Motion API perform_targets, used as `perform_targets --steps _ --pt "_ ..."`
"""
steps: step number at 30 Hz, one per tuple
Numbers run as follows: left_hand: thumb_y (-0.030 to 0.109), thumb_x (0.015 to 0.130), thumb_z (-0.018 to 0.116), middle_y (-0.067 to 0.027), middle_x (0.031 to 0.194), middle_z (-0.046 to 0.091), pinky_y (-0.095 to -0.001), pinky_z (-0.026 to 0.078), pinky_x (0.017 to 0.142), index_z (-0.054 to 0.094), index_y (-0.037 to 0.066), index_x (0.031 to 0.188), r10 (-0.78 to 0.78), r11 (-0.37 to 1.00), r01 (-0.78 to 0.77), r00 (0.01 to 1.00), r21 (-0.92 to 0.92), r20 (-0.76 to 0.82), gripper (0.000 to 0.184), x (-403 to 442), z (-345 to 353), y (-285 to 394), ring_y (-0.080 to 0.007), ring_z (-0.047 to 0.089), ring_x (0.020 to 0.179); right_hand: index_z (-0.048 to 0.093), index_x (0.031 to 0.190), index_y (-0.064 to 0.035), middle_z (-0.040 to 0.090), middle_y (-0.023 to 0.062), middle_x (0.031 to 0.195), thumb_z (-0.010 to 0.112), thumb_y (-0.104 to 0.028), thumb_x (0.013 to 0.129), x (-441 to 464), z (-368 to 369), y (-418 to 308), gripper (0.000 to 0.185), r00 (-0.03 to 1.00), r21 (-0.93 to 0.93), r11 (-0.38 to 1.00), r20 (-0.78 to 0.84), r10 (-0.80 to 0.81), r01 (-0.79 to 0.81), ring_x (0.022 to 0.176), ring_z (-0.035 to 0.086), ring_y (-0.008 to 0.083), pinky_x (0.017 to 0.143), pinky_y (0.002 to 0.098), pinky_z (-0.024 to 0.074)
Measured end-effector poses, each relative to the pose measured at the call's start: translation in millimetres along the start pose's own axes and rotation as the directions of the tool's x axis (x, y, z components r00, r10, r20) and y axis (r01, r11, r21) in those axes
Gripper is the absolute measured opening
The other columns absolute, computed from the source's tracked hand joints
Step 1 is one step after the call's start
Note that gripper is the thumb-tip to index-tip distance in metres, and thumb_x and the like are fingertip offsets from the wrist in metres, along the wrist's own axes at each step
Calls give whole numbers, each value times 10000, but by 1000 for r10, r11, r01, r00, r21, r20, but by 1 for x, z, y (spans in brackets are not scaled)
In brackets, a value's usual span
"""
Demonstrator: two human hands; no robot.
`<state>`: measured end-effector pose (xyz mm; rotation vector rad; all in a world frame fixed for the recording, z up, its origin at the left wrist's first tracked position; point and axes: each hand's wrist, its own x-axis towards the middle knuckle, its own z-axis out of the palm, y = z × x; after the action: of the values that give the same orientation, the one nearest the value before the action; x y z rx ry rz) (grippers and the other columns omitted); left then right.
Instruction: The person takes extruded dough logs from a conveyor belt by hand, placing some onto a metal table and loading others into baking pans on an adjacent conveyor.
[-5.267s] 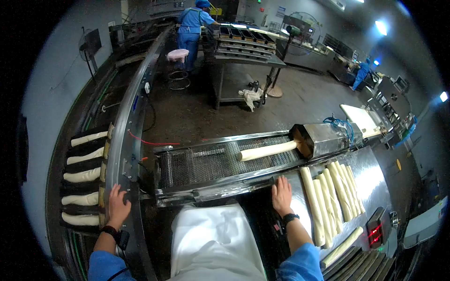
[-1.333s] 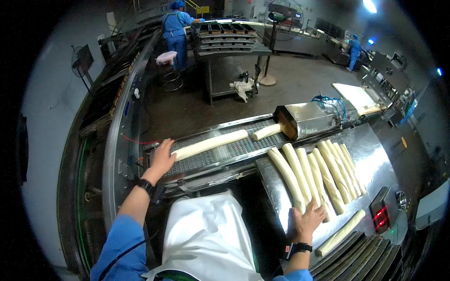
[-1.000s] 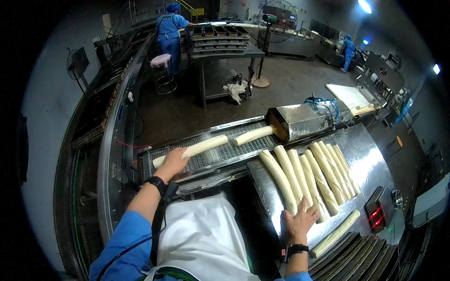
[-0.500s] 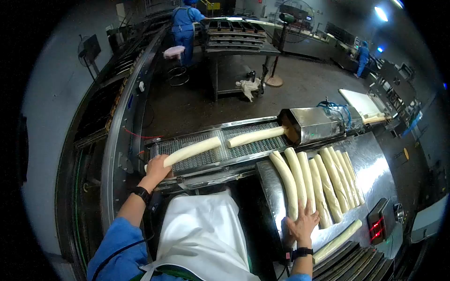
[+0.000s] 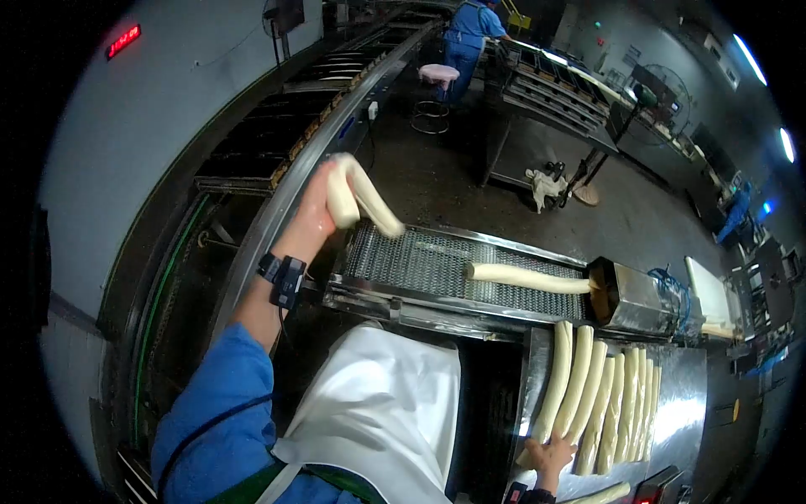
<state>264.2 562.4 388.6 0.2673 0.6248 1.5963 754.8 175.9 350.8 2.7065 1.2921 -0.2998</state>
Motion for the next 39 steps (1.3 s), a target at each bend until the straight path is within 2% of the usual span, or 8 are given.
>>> perform_targets --steps 5,12,16,20,27,33,36,39 --pt "267 877 627 -91 910 604 -315 555 670 459 9 1128 481 813 -474 874 338 67 397 -10 29 72 -183 646 757 618 1155 -122 439 223 1286 787 -392 546 0 14 -5 688 993 -63 997 -106 46 -53 1082 452 485 847 531 464" --pt "223 840 664 -132 1003 543 -422 511 808 483 33 1054 270 963 -252 904 97 -331 338 45 -114 132 -254 587 944 620 1134 -54 519 204 1150 767 -283 624 9 27 -24 578 990 257 966 -136 39 -3 957 542 402 791 467 487" --pt "246 836 678 -217 1421 198 -450 266 1100 155 23 1442 204 957 -116 920 265 -335 831 24 -164 154 -380 290 1327 621 966 15 602 64 766 684 -240 737 14 -15 -98 348 994 859 513 65 -91 -9 740 577 173 663 345 469" --pt "249 743 734 -163 1460 216 -407 247 1076 339 53 1387 253 967 -220 846 125 -468 780 17 -181 163 -353 209 1350 571 1124 -10 597 93 1015 568 -297 871 20 -89 -204 383 957 962 271 37 -289 45 925 558 168 806 312 446" --pt "348 733 690 -132 1530 182 -457 16 1139 360 103 1401 204 963 -105 885 247 -419 784 -6 -200 163 -295 63 1425 536 1192 14 582 190 1128 576 -339 891 35 -240 -361 466 650 945 -11 -233 -723 326 984 595 248 839 356 502" --pt "308 733 692 -148 1552 60 -452 156 1118 25 57 1493 337 893 -70 760 445 -556 1042 -21 -209 152 -291 100 1419 484 1291 23 526 174 1284 467 -352 951 -18 -311 -544 506 136 884 -240 -316 -939 402 1134 557 252 942 416 480" --pt "210 753 680 -206 1525 81 -420 187 1130 116 2 1470 461 836 -109 671 538 -580 936 -43 -205 149 -332 130 1408 548 1261 -54 580 129 1213 482 -375 914 21 -293 -605 477 87 639 -382 -576 -813 667 1124 542 240 978 373 409" --pt "149 740 673 -214 1515 118 -405 195 1131 144 7 1464 558 794 -181 594 580 -579 908 -56 -215 136 -336 153 1403 625 1133 -31 614 129 1173 598 -258 842 30 -224 -610 370 139 528 -92 -381 -914 844 1102 566 245 953 375 437"
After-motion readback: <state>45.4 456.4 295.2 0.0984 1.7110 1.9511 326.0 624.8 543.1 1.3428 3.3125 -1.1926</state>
